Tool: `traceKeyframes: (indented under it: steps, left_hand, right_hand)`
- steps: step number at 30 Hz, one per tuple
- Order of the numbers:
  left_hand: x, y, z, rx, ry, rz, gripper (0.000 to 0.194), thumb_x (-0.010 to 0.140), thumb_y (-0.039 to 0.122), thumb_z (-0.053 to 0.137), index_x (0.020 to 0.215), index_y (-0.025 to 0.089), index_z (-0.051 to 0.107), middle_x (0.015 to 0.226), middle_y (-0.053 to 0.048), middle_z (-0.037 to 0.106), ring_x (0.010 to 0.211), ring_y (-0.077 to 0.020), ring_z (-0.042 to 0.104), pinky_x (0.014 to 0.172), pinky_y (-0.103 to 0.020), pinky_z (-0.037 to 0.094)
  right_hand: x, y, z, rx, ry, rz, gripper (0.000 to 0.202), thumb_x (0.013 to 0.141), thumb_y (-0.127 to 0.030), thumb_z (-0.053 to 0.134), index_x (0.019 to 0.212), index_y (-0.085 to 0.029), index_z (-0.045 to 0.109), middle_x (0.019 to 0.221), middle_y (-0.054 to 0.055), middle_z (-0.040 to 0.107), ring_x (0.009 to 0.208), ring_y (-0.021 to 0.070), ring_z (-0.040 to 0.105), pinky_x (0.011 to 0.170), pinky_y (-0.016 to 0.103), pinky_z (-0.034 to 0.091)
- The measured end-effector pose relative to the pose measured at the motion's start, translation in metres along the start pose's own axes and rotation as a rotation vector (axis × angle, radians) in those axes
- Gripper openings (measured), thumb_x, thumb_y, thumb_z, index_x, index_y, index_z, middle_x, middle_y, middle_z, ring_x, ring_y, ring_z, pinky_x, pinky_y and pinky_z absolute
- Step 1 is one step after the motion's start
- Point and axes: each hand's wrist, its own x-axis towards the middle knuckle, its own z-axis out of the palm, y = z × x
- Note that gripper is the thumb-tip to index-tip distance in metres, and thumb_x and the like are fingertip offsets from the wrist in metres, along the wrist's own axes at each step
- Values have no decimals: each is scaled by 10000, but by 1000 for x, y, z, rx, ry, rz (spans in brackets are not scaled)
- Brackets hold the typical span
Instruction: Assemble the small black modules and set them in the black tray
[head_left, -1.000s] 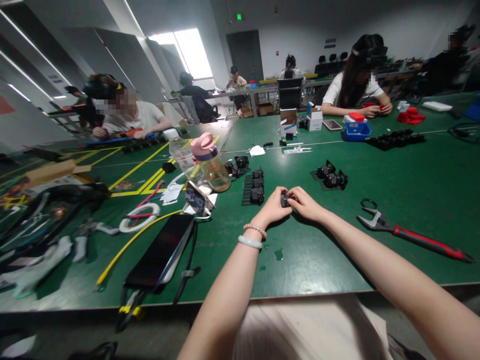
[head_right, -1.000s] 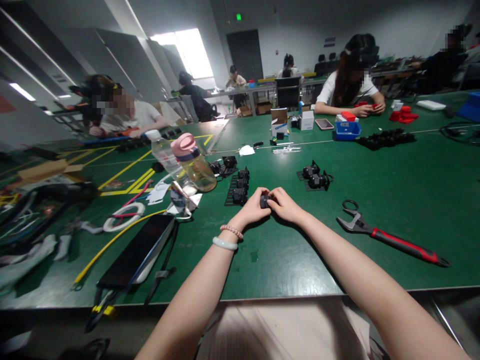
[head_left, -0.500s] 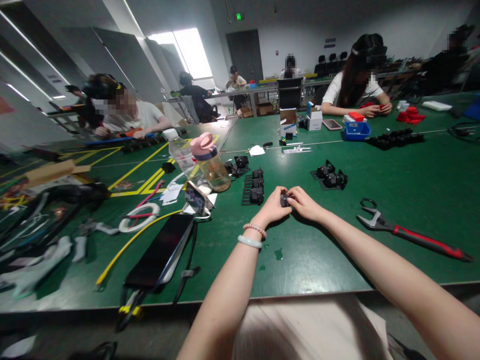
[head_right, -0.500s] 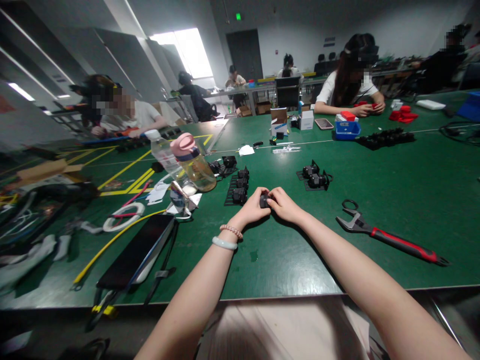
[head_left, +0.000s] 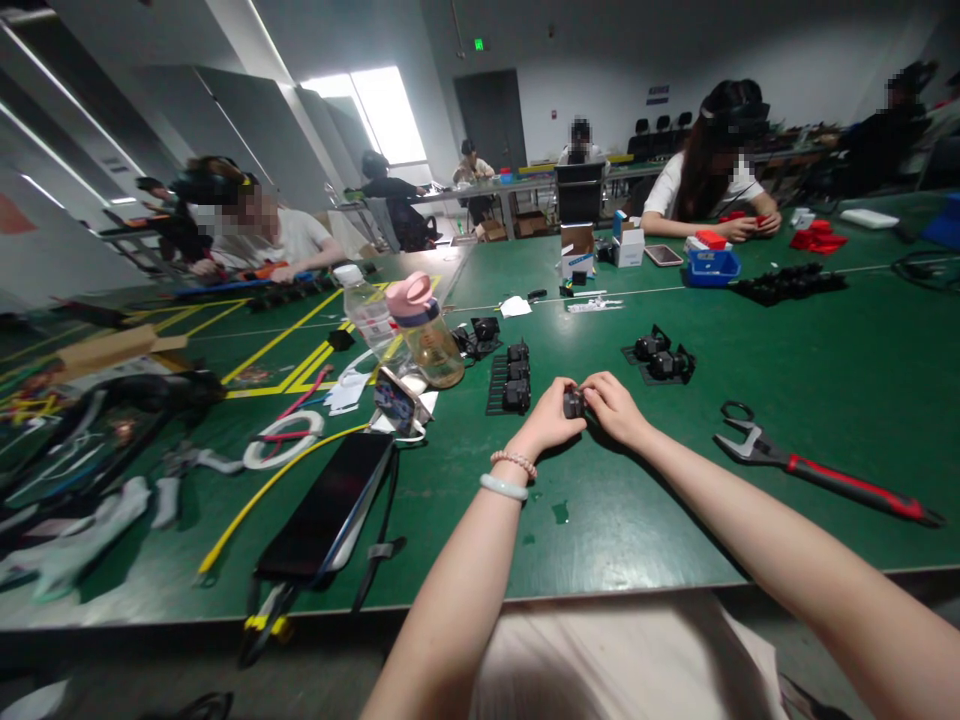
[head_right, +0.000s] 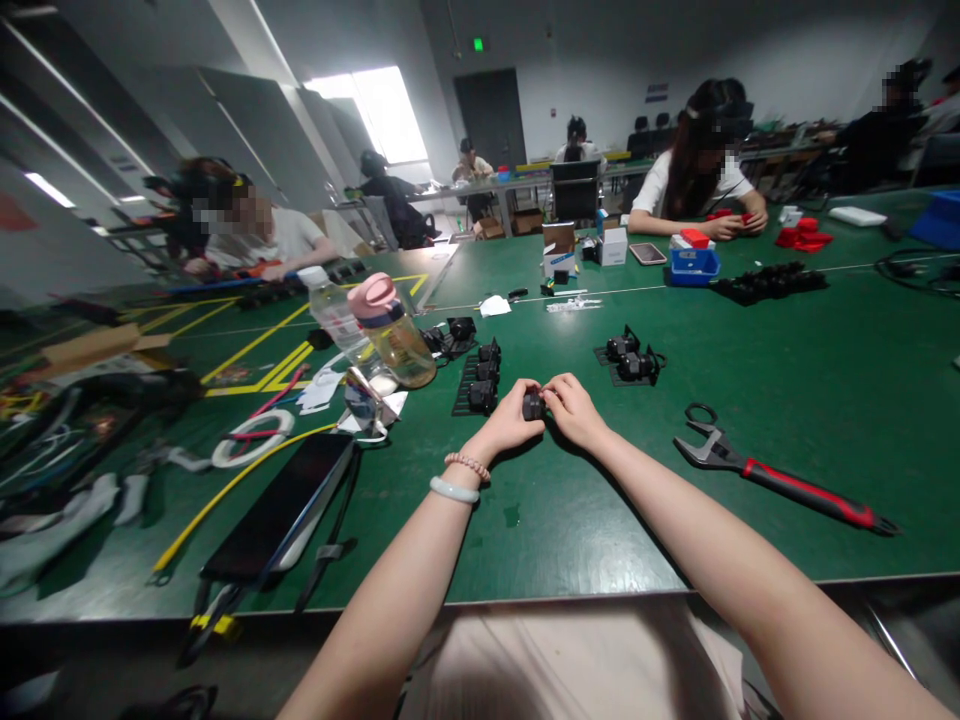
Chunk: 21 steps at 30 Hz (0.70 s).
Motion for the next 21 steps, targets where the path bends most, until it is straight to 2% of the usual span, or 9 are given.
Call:
traceKeyframes:
  steps: [4, 10, 14, 18, 21]
  left_hand:
    - [0, 0, 0, -5, 13, -7, 483, 537, 142, 552, 991, 151, 387, 917, -36, 470, 822, -145, 457, 770, -295, 369]
    - [-1, 0, 1, 2, 30, -8, 490, 539, 157, 562, 997, 150, 386, 935, -40, 472, 840, -149, 460, 781, -303, 368]
    - [-2, -2, 1, 10, 32, 14, 490, 542, 175, 567, 997, 151, 384, 934, -40, 474, 836, -144, 464, 782, -302, 372]
    - [-2, -3, 0, 1, 19, 0, 485, 538, 153, 558, 992, 154, 387, 920, -36, 480, 819, -136, 469, 780, -301, 374]
    - [-2, -4, 0, -7, 14, -18, 478, 538, 147, 554, 988, 156, 393, 914, -33, 483, 813, -133, 471, 773, -295, 378]
  right_hand:
    - [0, -4, 1, -41, 113, 5, 222, 801, -279, 307, 818, -185, 507, 857, 64, 449, 842, 173, 436, 785, 341, 368]
    - [-8, -17, 1, -162, 90, -88, 210, 790, -252, 325, 886, -185, 499, 957, 87, 414, 928, 193, 404, 835, 365, 350]
    - [-30, -28, -7, -276, 116, -109, 230, 753, -247, 387, 951, -182, 485, 1052, 108, 369, 1006, 228, 352, 857, 414, 320]
    - [-69, -39, -40, -437, 77, -105, 307, 713, -264, 448, 1016, -216, 464, 1119, 107, 347, 1052, 264, 318, 851, 455, 295]
    - [-98, -37, -82, -633, 190, 37, 329, 714, -292, 442, 1035, -223, 454, 1111, 117, 370, 1049, 281, 326, 839, 468, 281]
